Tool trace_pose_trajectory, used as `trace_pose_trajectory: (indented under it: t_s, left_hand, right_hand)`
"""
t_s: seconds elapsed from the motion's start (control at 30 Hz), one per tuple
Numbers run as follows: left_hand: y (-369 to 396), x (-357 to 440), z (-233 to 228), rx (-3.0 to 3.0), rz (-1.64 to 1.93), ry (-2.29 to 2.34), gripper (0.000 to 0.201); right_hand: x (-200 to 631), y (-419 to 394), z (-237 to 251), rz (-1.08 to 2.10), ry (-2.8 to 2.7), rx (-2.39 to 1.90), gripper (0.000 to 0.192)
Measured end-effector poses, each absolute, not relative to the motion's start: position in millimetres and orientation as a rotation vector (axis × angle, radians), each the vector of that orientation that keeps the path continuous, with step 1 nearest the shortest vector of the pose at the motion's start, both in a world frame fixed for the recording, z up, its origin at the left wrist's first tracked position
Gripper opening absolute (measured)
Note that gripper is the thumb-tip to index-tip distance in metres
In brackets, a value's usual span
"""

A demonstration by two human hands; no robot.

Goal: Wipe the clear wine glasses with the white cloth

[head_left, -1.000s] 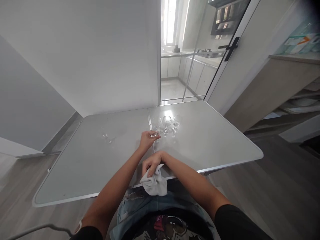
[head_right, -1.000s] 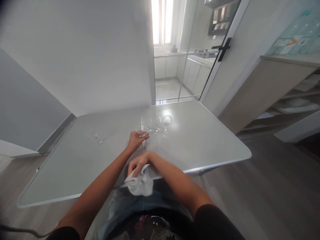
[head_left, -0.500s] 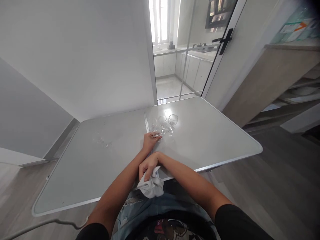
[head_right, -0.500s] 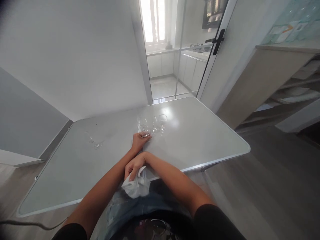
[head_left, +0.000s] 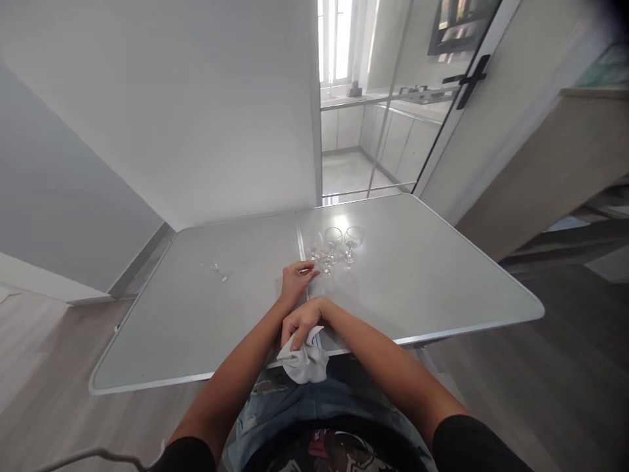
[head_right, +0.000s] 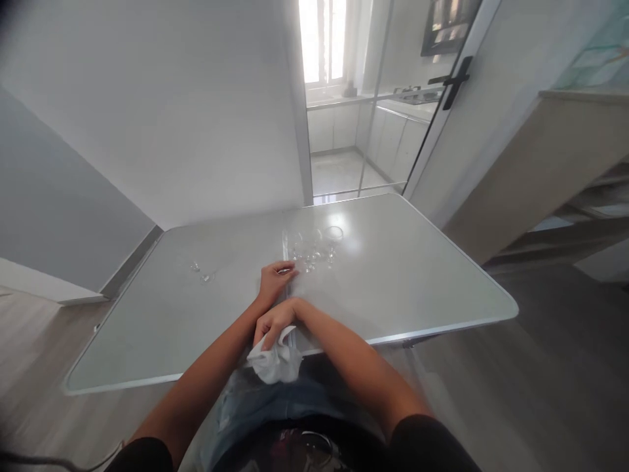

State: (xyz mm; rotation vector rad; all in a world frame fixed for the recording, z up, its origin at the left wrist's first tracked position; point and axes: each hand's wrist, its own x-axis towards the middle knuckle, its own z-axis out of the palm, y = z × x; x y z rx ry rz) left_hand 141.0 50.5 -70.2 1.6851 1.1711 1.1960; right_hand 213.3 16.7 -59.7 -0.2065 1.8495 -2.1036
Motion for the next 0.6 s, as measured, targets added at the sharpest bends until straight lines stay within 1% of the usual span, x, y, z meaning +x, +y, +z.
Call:
trace_pose_trajectory:
  t_s: [0.07,0.1,0.17,0.23,0.3,0.33,0.37,0.43,0.5,0.53,0.6]
  left_hand:
    - [45,118,-64,1.725,1.267,1.304,0.024]
    - [43,103,-61,1.739,1.336,1.409,0.027]
    - [40,68,-53,1.724,1.527,1.674,0.035]
    - [40,32,-46,1.634,1.748,1.936,0.037]
    - [41,0,-43,1.507,1.944,2.100,0.031]
    - [42,-12,-43,1.460,2.005,2.155,0.027]
    - [44,-22,-44,1.418,2.036,2.201,0.028]
    - [50,-35,-50,1.354,2.028,2.266,0.043]
    - [56,-41,-58,1.315,1.972,2.292,0.059]
    - [59,-44,-63,1.312,1.938,2.288,0.062]
    - [66,-48,-71,1.341,1.876,2.247,0.062]
  right_hand:
    - [215,15,-56,-2.116,1.883,-0.170,0.052]
    - [216,15,-54,-2.126,1.912,-0.145,0.052]
    - [219,15,-55,-2.165,1.979,-0.086,0.052]
    - [220,16,-59,-2.282,2.012,0.010,0.051]
    - [220,16,-65,-2.570,1.994,0.225,0.050]
    - [220,16,-69,-2.766,1.968,0.392,0.048]
    - [219,16,-71,-2.960,1.933,0.581,0.044]
    - [216,20,-75,-3.269,1.857,0.954,0.033]
    - [213,25,-75,-3.436,1.797,1.216,0.022]
    - [211,28,-75,-3.484,1.765,1.306,0.018]
    - [208,33,-72,-3.546,1.694,1.449,0.013]
